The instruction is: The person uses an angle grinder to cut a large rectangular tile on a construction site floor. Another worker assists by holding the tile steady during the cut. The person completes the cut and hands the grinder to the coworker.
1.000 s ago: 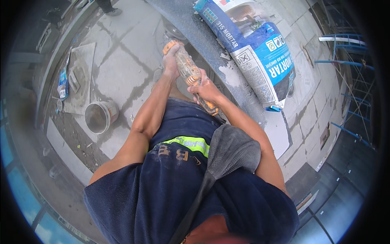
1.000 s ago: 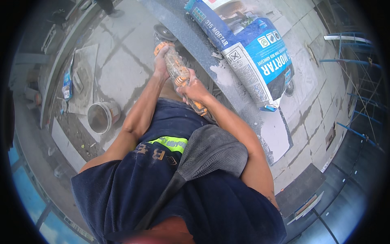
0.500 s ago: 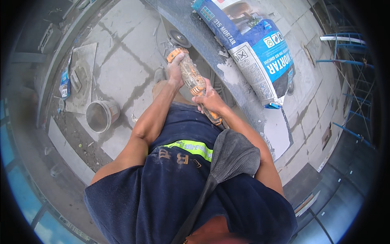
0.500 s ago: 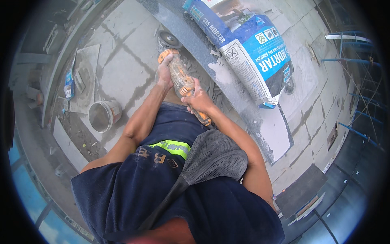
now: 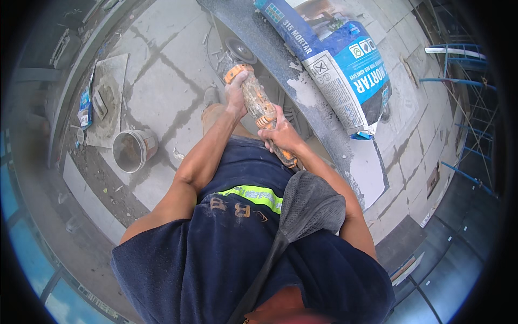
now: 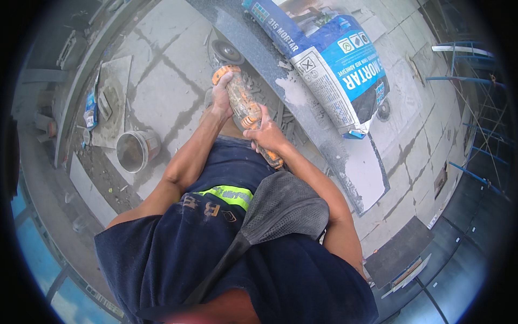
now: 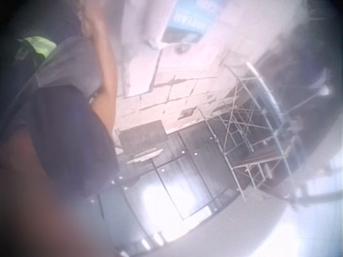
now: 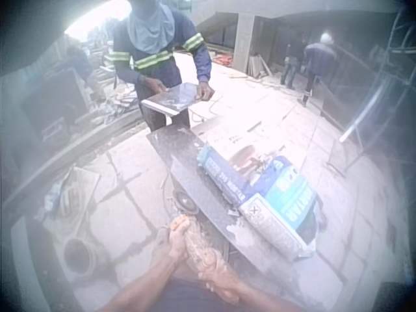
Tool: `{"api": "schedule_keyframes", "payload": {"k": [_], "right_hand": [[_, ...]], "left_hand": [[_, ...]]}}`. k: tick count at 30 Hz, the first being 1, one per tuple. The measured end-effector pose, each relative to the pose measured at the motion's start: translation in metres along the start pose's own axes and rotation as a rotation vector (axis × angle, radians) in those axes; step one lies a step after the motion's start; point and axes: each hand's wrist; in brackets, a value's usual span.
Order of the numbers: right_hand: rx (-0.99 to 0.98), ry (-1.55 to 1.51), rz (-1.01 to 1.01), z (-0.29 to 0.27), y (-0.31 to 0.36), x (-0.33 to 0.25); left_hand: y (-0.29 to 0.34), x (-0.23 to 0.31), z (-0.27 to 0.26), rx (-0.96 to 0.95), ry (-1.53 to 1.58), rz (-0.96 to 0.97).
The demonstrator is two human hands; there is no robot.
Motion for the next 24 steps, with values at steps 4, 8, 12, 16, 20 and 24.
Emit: {"api": "schedule_keyframes", "payload": {"k": [4, 8, 12, 16, 20, 24], "right_hand": [[-0.006, -0.014, -0.015, -0.001, 0.004, 0.000], [-0.010, 0.015, -0.004, -0.003, 0.005, 0.002], [-0.024, 0.001, 0.008, -0.004, 0.003, 0.003], [-0.011, 0.007, 0.023, -0.004, -0.002, 0.000], [-0.011, -0.006, 0.019, -0.002, -0.006, -0.004], [-0.013, -0.012, 0.023, -0.001, -0.011, -0.008]], "left_hand": [[0.003, -0.003, 0.004, 0.012, 0.067, 0.005], [0.006, -0.003, 0.007, 0.048, 0.060, -0.011], [0.005, -0.002, 0.006, 0.040, 0.065, -0.014], [0.000, -0.001, 0.004, 0.032, 0.072, -0.019], [-0.009, 0.001, -0.001, 0.018, 0.046, -0.015], [-0.017, 0.002, -0.007, 0.018, -0.026, -0.039]]}}
Point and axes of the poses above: each hand's wrist, its own y-axis away from the middle knuckle, its own z-axis out of the palm, x = y × z, and after that the axes turned 5 degrees about -y, right-handed
